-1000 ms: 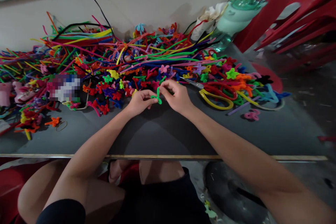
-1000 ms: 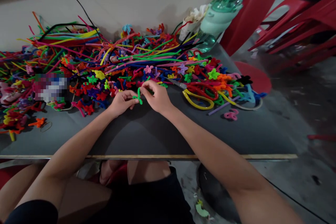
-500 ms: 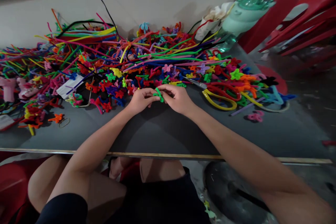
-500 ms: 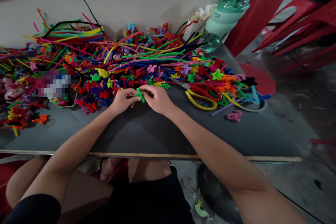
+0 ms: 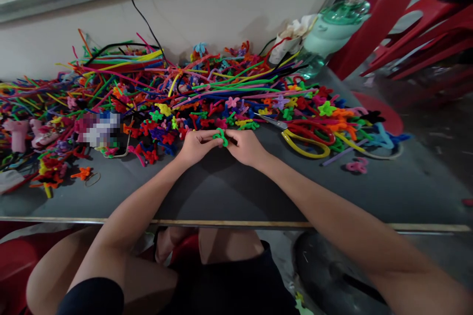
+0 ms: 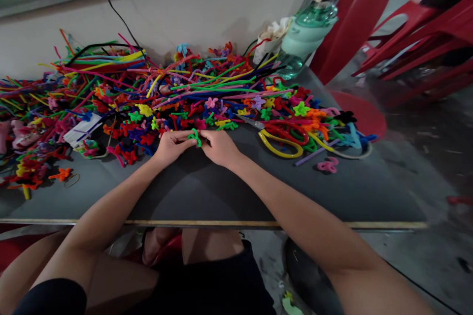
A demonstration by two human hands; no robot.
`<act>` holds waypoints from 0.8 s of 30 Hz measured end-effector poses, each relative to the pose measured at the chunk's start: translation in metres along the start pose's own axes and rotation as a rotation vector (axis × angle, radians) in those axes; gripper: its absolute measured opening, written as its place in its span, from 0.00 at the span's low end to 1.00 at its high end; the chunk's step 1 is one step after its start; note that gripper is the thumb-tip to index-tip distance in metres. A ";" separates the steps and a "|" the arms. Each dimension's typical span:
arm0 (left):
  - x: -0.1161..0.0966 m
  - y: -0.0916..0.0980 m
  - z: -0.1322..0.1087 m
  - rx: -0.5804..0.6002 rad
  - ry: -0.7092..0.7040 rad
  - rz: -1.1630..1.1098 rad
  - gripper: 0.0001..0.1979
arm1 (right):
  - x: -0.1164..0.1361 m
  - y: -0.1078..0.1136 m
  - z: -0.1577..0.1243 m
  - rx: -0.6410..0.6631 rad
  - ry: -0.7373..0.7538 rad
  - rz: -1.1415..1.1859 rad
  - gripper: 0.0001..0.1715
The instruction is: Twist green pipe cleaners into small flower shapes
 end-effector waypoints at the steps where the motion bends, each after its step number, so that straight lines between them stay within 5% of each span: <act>1: 0.000 0.002 0.000 -0.030 0.007 0.015 0.14 | 0.001 0.001 0.000 -0.012 0.001 -0.031 0.09; 7: 0.006 0.005 0.002 -0.084 0.105 0.038 0.10 | 0.002 0.009 -0.002 -0.160 -0.011 -0.076 0.14; 18: 0.015 0.007 0.000 -0.185 0.181 0.110 0.08 | -0.002 -0.003 -0.002 -0.067 0.078 -0.226 0.19; 24: 0.007 0.018 -0.003 -0.351 0.097 0.220 0.09 | 0.002 -0.006 -0.005 -0.113 0.116 -0.125 0.21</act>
Point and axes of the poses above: each hand's wrist, its own z-axis towards the middle knuckle, its own y-axis out of the back of the hand, x = y × z, the point moved 6 cm from there along z, towards the middle knuckle, and after that the axes turned 2 degrees about z, right-handed, at the moved point
